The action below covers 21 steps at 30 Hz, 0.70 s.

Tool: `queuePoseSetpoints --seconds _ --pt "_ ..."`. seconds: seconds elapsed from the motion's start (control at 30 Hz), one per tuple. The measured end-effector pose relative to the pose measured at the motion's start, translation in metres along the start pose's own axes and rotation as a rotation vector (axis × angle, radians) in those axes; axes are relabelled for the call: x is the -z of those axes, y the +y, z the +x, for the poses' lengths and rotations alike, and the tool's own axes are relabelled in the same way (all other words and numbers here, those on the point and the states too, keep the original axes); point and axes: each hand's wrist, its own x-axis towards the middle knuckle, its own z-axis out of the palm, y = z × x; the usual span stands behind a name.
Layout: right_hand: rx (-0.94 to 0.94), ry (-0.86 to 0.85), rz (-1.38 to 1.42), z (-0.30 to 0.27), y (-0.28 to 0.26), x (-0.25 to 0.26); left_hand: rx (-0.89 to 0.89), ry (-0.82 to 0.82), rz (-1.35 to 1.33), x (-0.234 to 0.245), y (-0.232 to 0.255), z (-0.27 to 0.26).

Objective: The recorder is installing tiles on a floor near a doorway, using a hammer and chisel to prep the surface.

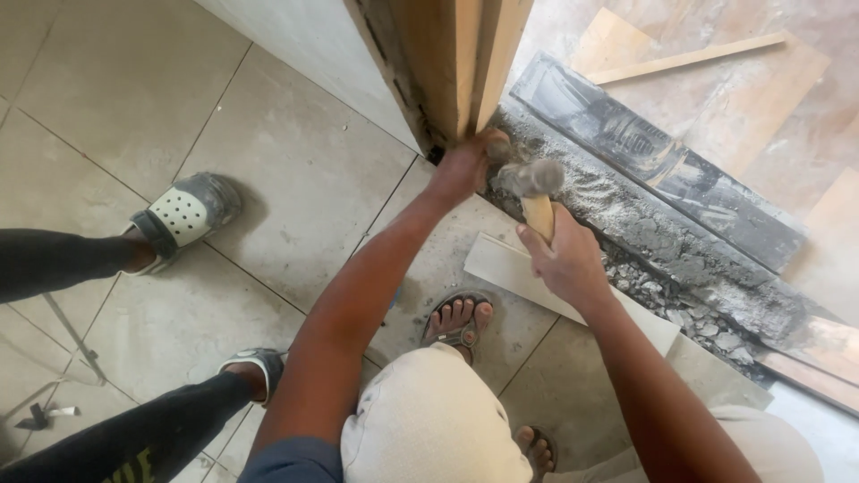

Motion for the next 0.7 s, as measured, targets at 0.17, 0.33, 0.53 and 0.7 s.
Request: queuePoseSetpoints --seconds 0.17,0.33,0.53,0.7 --pt "-0.055 0.000 0.032 -0.015 -0.003 0.018 -0.003 0.026 0.085 0.016 0.007 -0.002" --pt "0.392 0.162 0.351 -0.028 -0.014 0.021 0.004 -0.041 0.081 0.022 0.029 -0.007" --pt "0.765 0.447 0.175 0.005 0.060 -0.032 0.036 -0.040 0.054 0.019 0.022 -0.010" --pt "0.147 0.078 -0.291 -0.005 0.050 -0.033 0.084 0.016 0.068 0.021 0.013 -0.018"
